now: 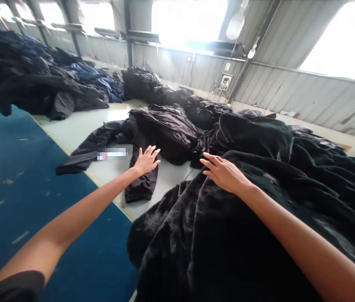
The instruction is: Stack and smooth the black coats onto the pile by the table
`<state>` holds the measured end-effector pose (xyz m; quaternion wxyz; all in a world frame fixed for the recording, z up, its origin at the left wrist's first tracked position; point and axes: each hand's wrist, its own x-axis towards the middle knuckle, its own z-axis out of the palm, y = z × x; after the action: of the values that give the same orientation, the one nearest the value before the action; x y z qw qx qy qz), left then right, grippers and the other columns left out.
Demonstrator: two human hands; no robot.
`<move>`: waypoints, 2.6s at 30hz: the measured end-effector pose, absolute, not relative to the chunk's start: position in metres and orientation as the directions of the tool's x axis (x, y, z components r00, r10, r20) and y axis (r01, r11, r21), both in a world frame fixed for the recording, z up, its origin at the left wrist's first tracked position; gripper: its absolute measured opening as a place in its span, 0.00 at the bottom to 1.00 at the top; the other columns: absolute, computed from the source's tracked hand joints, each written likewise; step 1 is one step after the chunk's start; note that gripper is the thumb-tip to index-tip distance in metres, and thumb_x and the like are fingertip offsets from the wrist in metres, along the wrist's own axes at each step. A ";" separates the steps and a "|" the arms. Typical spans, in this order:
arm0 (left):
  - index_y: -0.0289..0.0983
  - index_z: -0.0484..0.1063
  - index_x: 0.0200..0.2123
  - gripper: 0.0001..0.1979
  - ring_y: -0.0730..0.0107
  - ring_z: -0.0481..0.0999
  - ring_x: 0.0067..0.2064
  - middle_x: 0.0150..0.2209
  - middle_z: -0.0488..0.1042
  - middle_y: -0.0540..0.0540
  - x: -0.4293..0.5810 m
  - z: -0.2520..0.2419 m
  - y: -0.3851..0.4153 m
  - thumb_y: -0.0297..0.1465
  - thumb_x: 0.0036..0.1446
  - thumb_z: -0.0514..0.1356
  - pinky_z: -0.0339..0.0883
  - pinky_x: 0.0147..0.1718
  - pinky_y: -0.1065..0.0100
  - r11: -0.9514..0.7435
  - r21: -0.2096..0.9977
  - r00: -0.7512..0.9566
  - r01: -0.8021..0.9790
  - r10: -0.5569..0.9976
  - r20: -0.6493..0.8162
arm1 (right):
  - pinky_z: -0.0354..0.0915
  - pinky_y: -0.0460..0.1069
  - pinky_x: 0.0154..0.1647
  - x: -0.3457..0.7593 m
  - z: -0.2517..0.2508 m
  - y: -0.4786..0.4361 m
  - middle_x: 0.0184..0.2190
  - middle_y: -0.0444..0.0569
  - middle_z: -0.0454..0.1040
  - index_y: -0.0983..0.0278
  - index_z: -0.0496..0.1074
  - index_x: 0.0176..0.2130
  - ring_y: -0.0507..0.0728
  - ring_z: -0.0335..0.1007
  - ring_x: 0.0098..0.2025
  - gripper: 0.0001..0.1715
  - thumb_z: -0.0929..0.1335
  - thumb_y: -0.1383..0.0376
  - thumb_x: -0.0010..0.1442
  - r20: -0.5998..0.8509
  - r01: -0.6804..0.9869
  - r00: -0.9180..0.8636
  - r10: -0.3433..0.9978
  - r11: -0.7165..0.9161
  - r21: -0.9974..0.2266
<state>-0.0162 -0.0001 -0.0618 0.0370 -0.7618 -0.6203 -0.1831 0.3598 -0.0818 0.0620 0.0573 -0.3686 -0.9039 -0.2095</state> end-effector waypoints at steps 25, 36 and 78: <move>0.41 0.73 0.66 0.23 0.50 0.64 0.73 0.71 0.69 0.39 -0.048 -0.151 0.029 0.41 0.74 0.54 0.53 0.74 0.44 -0.119 0.323 0.001 0.939 0.939 0.344 | 0.59 0.56 0.70 0.126 -0.023 0.234 0.74 0.65 0.61 0.73 0.53 0.75 0.64 0.57 0.75 0.38 0.62 0.63 0.73 0.340 0.905 -0.409 0.847 0.424 0.034; 0.42 0.75 0.61 0.19 0.50 0.68 0.70 0.67 0.73 0.41 -0.048 -0.151 0.036 0.37 0.71 0.59 0.57 0.73 0.44 -0.112 0.363 -0.031 0.925 0.929 0.368 | 0.61 0.58 0.60 0.095 -0.020 0.283 0.55 0.60 0.79 0.63 0.77 0.55 0.65 0.76 0.58 0.19 0.62 0.64 0.74 0.303 0.942 -0.315 0.899 0.336 -0.016; 0.53 0.50 0.78 0.48 0.33 0.45 0.79 0.81 0.40 0.34 -0.029 -0.035 0.122 0.18 0.60 0.61 0.51 0.70 0.30 -0.120 0.125 0.050 0.985 0.886 0.460 | 0.74 0.56 0.50 0.475 -0.004 -0.010 0.43 0.52 0.80 0.57 0.79 0.47 0.62 0.78 0.47 0.17 0.62 0.62 0.73 0.256 0.844 -0.510 0.821 0.536 -0.037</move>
<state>-0.0292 0.1224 -0.0355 0.1125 -0.7157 -0.6536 -0.2190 0.4750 -0.0104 -0.0041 0.1220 -0.4796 -0.8677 -0.0461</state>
